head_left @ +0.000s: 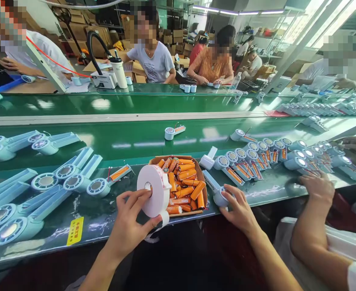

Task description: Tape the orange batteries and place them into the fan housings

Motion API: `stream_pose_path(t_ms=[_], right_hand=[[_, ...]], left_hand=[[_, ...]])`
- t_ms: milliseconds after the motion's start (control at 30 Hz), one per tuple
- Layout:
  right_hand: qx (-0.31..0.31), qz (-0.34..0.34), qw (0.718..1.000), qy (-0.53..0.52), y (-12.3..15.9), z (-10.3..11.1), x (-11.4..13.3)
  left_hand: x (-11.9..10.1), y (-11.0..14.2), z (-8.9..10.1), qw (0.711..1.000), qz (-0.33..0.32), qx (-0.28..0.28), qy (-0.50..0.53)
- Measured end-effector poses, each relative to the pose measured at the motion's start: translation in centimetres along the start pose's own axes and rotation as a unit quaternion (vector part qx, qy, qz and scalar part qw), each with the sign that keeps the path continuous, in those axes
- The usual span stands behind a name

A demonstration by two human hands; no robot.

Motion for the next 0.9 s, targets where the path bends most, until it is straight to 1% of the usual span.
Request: stream_pose_path(t_ms=[67, 100, 133, 200, 233, 267, 300, 367, 400, 467, 567, 667, 767, 833, 900], right_hand=[[0.062, -0.016, 0.998, -0.017, -1.0, -0.1, 0.2], [0.078, -0.031, 0.996, -0.025, -1.9, 0.1, 0.5], [0.080, -0.050, 0.995, -0.039, -2.9, 0.5, 0.9], [0.040, -0.100, 0.988, -0.107, -5.4, 1.8, 2.3], [0.021, -0.123, 0.978, -0.165, -6.7, 2.3, 3.2], [0.012, -0.138, 0.962, -0.233, -7.9, 2.6, 4.4], [0.022, -0.140, 0.943, -0.301, -9.1, 2.7, 5.7], [0.067, -0.108, 0.908, -0.398, -11.4, 2.6, 8.5], [0.087, -0.086, 0.897, -0.425, -12.2, 2.5, 9.7], [0.109, -0.057, 0.884, -0.450, -13.5, 2.3, 11.3], [0.138, -0.060, 0.868, -0.473, -14.1, 2.0, 12.0], [0.145, -0.077, 0.856, -0.490, -14.1, 2.0, 11.6], [0.130, -0.089, 0.861, -0.484, -14.1, 2.2, 11.2], [0.150, -0.084, 0.864, -0.473, -14.0, 1.9, 11.5], [0.176, -0.072, 0.862, -0.470, -13.9, 1.5, 11.9]], left_hand=[[-0.5, -0.2, 0.1, 1.000, -0.015, -0.003, -0.008], [-0.9, -0.2, 0.2, 1.000, -0.024, -0.005, -0.011], [-1.2, -0.2, 0.3, 0.999, -0.034, -0.006, -0.013], [-2.1, -0.1, 0.6, 0.998, -0.064, -0.006, -0.012], [-2.6, 0.0, 0.7, 0.997, -0.082, -0.008, -0.009], [-3.2, 0.1, 0.9, 0.995, -0.100, -0.010, -0.006], [-3.7, 0.1, 1.0, 0.993, -0.117, -0.014, -0.002], [-4.5, 0.2, 1.3, 0.991, -0.136, -0.020, 0.001], [-4.7, 0.3, 1.4, 0.990, -0.138, -0.021, 0.002], [-5.0, 0.3, 1.5, 0.990, -0.136, -0.021, 0.002], [-4.9, 0.5, 1.5, 0.991, -0.134, -0.017, -0.007], [-4.7, 0.9, 1.4, 0.992, -0.125, -0.015, -0.019], [-4.5, 1.4, 1.2, 0.993, -0.113, -0.012, -0.020], [-4.7, 1.5, 1.1, 0.993, -0.113, -0.010, -0.015], [-4.8, 1.6, 1.1, 0.993, -0.116, -0.008, -0.009]])
Point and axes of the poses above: each hand's wrist, its own y-axis away from the middle knuckle, its own z-axis out of the back of the hand, x = y × z, the point moved 5 cm from there along -y, towards the middle knuckle, and after that the axes turned 5 degrees about -x, right-handed, at the moved point
